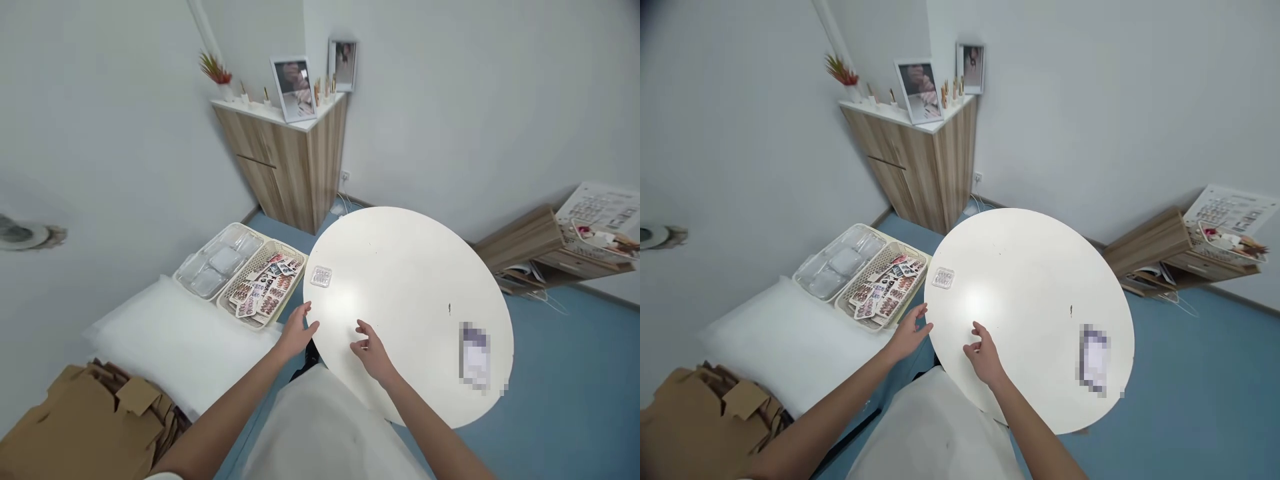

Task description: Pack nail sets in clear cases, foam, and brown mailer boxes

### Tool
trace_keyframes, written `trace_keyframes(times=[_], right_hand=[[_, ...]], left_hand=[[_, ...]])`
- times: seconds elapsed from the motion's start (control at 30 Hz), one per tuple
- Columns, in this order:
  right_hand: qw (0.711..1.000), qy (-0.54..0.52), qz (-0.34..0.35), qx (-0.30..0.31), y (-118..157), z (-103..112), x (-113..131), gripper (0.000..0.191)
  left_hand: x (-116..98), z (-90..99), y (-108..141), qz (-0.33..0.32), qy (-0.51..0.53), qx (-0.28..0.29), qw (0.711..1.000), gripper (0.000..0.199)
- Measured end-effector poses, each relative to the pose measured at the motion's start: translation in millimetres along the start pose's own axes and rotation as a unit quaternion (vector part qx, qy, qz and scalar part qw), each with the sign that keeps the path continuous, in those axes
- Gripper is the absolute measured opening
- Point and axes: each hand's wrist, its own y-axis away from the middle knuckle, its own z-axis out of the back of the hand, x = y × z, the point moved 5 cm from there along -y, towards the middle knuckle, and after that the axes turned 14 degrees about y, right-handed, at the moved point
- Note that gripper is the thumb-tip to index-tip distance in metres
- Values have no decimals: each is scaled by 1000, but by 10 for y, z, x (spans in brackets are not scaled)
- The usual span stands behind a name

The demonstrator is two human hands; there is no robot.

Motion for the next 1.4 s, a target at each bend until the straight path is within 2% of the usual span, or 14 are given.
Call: trace_keyframes(times=[0.1, 0.2, 0.4, 0.53, 0.63, 0.7, 0.77, 0.83, 0.9, 1.03, 1.13, 1.27, 1.4], right_hand=[[999, 9, 36, 26, 170, 140, -35, 51], [997, 17, 58, 47, 242, 197, -63, 46], [986, 56, 115, 103, 289, 30, 47, 40], [969, 105, 181, 133, 386, -151, 179, 37], [943, 182, 252, 121, 453, -294, 309, 36], [911, 254, 310, 100, 501, -412, 440, 36], [866, 334, 362, 87, 558, -572, 588, 38], [823, 401, 393, 87, 621, -768, 725, 39], [794, 441, 407, 95, 692, -978, 838, 40], [770, 471, 416, 109, 842, -1351, 971, 42], [757, 491, 415, 117, 925, -1529, 998, 43], [751, 498, 412, 136, 921, -1672, 993, 43], [734, 521, 415, 135, 803, -1839, 1001, 43]], left_hand=[[-96, -84, 290, -9, 3, -7, 1000, 57], [-106, -127, 607, -20, -2, -26, 999, 53], [55, 43, 1244, 11, -15, -80, 997, 52], [130, 212, 1537, 29, -28, -104, 994, 55], [154, 316, 1703, 20, -25, -120, 992, 56], [181, 397, 1816, 9, -24, -131, 991, 55], [228, 506, 1939, -4, -31, -144, 989, 53], [301, 646, 2068, -17, -45, -160, 986, 52], [398, 802, 2192, -25, -55, -172, 983, 50], [603, 1090, 2398, -27, -44, -183, 982, 47], [693, 1254, 2519, -30, -25, -190, 981, 47], [738, 1391, 2604, -25, 16, -189, 982, 44], [767, 1459, 2565, -21, 56, -195, 979, 44]])
